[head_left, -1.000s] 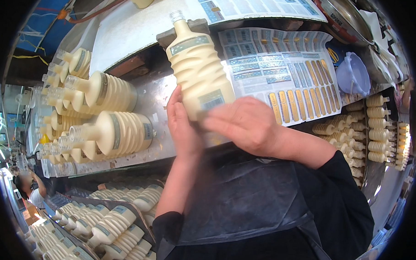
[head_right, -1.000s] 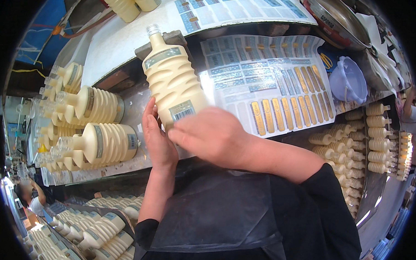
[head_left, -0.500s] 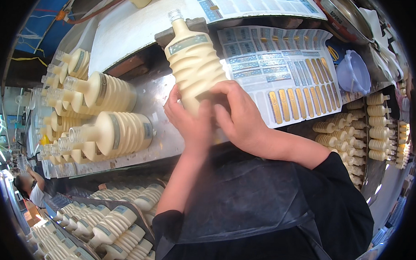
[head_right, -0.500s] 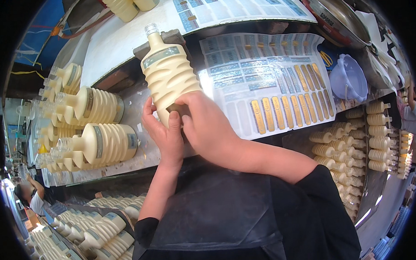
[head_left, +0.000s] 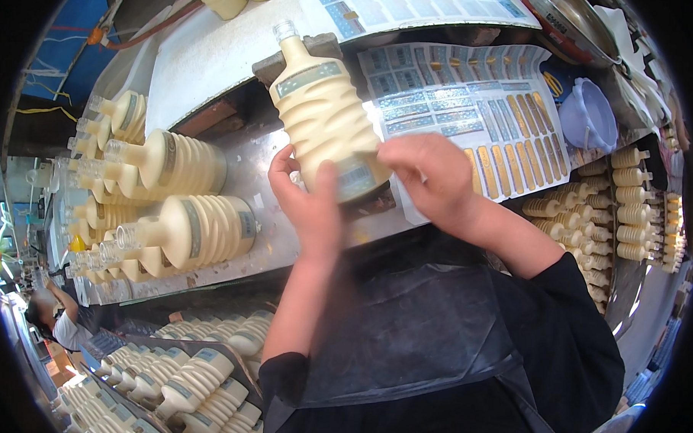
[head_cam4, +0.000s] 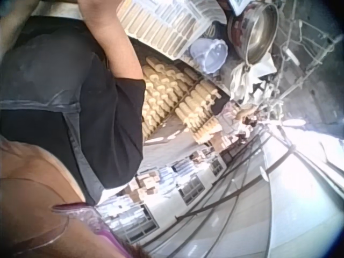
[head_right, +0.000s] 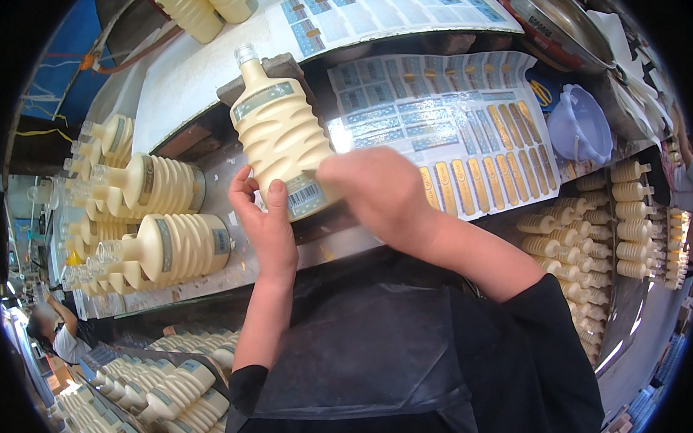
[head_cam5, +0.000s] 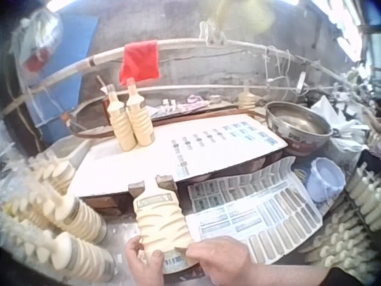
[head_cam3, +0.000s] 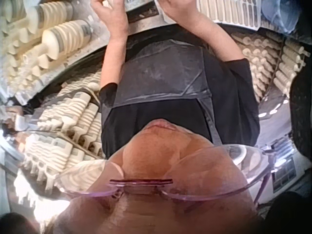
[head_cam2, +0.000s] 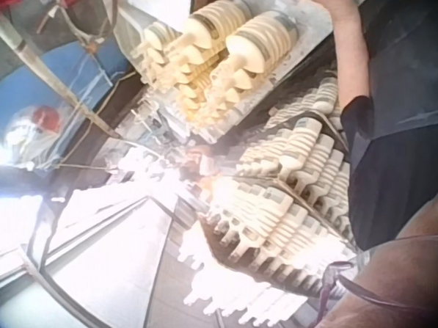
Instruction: The person applies adhesive labels to the neck and body of cream-colored plastic bottles. They peel labels from a sheet, align them on the bottle, and smooth them down by hand. Finished bottles are placed on a nearby surface.
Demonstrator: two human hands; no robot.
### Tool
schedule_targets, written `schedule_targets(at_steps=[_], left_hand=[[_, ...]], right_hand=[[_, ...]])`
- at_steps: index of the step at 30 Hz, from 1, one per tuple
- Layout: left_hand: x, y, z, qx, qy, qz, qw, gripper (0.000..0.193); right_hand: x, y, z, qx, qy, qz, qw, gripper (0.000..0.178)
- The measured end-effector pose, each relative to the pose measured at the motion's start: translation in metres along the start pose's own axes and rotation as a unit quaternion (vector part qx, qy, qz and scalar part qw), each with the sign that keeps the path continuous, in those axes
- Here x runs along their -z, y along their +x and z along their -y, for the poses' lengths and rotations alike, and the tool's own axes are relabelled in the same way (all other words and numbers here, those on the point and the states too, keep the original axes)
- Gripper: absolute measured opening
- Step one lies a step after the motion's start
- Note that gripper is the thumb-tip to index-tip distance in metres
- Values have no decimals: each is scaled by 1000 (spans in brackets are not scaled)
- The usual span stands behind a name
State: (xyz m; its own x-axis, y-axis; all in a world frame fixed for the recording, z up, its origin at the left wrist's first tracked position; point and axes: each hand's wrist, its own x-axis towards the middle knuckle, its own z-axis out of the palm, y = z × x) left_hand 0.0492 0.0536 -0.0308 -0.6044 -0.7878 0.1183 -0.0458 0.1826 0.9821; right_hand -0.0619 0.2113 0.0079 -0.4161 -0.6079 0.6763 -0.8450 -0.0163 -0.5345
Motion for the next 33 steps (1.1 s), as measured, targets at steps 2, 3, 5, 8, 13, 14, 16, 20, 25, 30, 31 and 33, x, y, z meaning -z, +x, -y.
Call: schedule_targets(at_steps=[2,3,5,8,13,14,16,20,25,30,31,33], left_hand=[[2,3,1,14,-35,-2,999,55],[3,4,1,21,-52,-3,998,51],[8,9,-1,57,-111,9,992,43],[11,14,-12,80,-168,6,983,27],[29,30,3,82,-130,16,988,16],[29,31,3,81,-145,9,986,16],[30,33,3,90,-198,-8,976,19],[23,58,-14,-76,-30,-8,997,26],[4,111,-35,-190,125,38,973,38],[-11,148,-59,-166,288,87,939,47],[-13,154,-65,-159,334,94,924,48],[-20,164,-73,-153,396,115,898,51]], right_hand=[[-3,0,8,114,-8,46,992,27],[-7,1,19,149,0,60,987,24],[-16,9,35,167,-21,11,986,21],[-8,30,44,110,-93,78,987,30],[-38,19,54,150,-85,144,975,30],[-36,20,53,119,-84,128,981,31],[-21,24,48,49,-118,121,984,31],[-2,22,28,-170,-117,64,976,26],[-1,16,11,-208,-70,-1,976,22],[5,11,-6,-9,-87,-34,996,23],[6,8,-7,55,-80,-29,995,24],[3,-5,-3,96,-49,1,994,26]])
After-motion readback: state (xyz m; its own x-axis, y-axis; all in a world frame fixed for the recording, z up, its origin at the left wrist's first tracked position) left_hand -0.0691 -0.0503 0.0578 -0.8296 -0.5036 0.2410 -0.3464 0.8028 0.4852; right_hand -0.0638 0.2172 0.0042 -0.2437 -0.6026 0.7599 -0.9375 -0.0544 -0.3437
